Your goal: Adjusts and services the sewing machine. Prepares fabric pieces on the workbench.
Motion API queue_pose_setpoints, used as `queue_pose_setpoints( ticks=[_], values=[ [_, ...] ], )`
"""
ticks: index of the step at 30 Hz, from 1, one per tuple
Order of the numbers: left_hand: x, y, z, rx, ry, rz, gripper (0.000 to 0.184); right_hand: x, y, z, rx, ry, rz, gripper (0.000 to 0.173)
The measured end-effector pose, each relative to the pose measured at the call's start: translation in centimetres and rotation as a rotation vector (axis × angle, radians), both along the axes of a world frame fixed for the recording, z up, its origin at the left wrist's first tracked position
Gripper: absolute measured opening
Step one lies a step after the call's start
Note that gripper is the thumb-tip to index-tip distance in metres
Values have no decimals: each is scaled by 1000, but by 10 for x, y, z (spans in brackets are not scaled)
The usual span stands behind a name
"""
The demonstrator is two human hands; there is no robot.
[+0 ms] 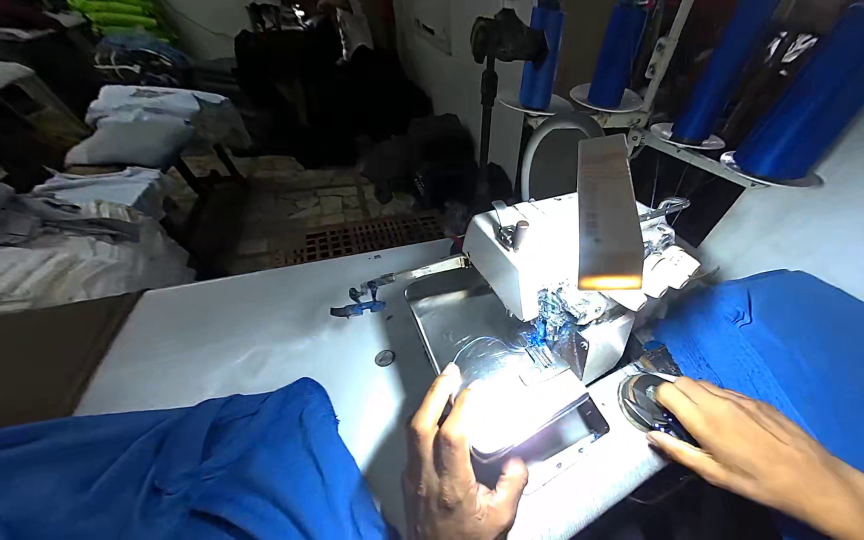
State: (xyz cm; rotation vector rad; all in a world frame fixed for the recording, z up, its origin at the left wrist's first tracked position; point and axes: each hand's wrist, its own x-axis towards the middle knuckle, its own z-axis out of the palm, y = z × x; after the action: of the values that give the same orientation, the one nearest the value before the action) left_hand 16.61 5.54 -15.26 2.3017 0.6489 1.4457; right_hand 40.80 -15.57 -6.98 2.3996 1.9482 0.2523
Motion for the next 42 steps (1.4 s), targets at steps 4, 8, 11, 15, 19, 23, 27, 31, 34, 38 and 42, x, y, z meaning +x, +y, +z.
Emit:
queue_pose_setpoints(
  ticks=[4,8,11,15,19,23,27,31,34,38,42],
  values=[
    [0,0,-1,1,1,10,69,8,5,-3,-101,-1,46,25],
    [1,1,-1,-1,1,7,70,7,-2,-4,75,63,146,18],
    [1,1,-1,-5,1,6,70,1,-1,11,330,411,8,23],
    [1,1,0,-10,4,1,70,-20,27,42,654,547,50,9],
    [0,1,1,-16,6,-1,70,-24,70,51,630,-40,398,13],
    [-2,1,2,-27,16,-8,70,-21,103,41,620,-227,443,16],
    [-2,2,2,-31,20,-8,69,-20,108,35,628,-223,409,15],
    [-2,3,1,-25,17,-16,70,-21,109,34,646,-178,397,15],
    [-1,3,1,-18,14,-27,71,-23,109,35,656,-134,404,15],
    [-1,4,0,-18,15,-26,71,-20,108,35,676,-120,414,15],
    [-1,4,0,-10,18,-21,70,-19,109,34,704,-94,424,15]
  ],
)
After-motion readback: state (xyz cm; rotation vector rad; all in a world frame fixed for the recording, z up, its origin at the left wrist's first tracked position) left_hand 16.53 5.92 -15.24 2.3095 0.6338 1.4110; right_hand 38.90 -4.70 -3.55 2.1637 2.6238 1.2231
